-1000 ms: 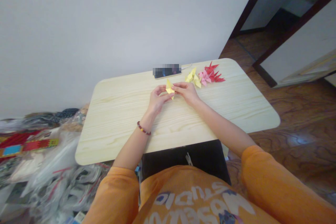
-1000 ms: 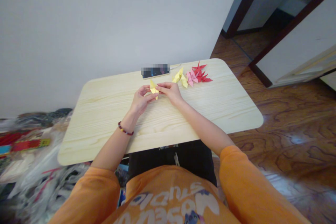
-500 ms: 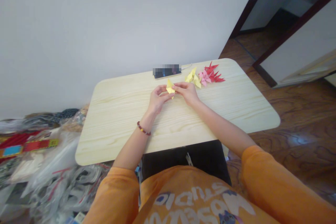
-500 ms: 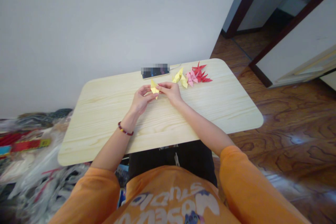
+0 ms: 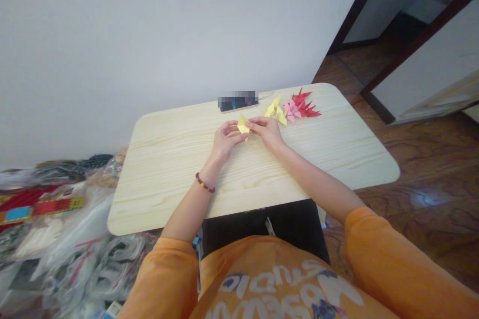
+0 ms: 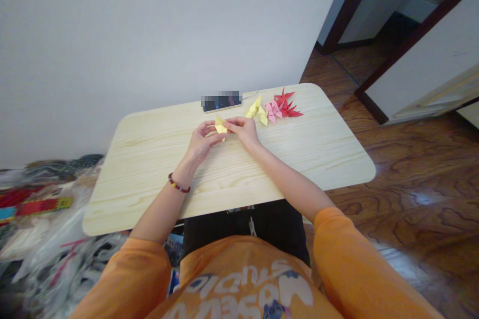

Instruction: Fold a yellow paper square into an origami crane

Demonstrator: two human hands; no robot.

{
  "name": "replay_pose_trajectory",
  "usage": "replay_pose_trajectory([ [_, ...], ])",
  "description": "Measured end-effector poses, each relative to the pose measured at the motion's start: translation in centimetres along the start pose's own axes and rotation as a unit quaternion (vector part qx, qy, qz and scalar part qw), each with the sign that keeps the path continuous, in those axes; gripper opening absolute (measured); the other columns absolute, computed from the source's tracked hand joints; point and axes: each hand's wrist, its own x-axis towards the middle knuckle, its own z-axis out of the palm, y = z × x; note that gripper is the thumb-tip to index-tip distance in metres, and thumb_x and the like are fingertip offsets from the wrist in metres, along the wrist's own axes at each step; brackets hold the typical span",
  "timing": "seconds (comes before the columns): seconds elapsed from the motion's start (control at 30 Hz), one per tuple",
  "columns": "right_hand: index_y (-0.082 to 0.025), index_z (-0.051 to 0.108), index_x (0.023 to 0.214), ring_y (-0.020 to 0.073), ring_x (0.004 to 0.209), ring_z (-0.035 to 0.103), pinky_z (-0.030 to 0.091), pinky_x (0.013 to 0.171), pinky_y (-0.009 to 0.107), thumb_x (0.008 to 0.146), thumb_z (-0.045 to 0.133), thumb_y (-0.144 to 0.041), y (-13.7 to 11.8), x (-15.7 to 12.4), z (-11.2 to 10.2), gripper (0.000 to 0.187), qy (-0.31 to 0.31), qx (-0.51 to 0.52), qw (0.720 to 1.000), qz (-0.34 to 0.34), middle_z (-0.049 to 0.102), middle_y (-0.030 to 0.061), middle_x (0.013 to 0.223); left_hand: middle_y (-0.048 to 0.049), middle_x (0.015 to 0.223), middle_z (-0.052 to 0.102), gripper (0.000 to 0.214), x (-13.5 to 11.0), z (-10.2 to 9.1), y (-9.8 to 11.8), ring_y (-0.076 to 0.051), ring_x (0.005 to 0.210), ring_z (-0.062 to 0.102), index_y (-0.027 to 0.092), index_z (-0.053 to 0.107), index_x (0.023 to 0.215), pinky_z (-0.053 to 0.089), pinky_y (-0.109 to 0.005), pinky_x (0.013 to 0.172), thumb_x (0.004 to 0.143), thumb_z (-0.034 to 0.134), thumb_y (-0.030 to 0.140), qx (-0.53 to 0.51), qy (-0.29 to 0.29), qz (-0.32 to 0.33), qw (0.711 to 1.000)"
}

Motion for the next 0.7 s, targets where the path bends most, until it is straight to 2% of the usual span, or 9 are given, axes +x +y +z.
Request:
replay_pose_trajectory([
  [0.3, -0.016, 0.071, 0.068, 0.0147, 0.07, 0.062, 0.051, 0.073, 0.031, 0.046, 0.083, -0.035, 0.01, -0.14, -0.03, 0.031, -0.009, 0.01, 1.0, 0.017, 0.07, 0.0026, 0.072, -0.0004, 0.079, 0.066, 0.057, 0.03, -0.21, 0.07, -0.014, 0.065, 0.064, 0.016, 0.057, 0.092, 0.052, -0.031, 0.069, 0.042, 0.085, 0.023, 0.027, 0.0, 0.009, 1.0],
  [0.7, -0.017, 0.071, 0.07, 0.015, 0.071, 0.063, 0.052, 0.072, 0.03, 0.044, 0.084, -0.037, 0.03, -0.23, 0.13, 0.035, -0.018, 0.022, 0.999, 0.019, 0.071, 0.0024, 0.074, -0.0017, 0.081, 0.066, 0.055, -0.11, -0.24, 0.18, -0.013, 0.064, 0.063, 0.016, 0.057, 0.092, 0.051, -0.029, 0.065, 0.045, 0.084, 0.025, 0.054, 0.014, 0.021, 0.998],
])
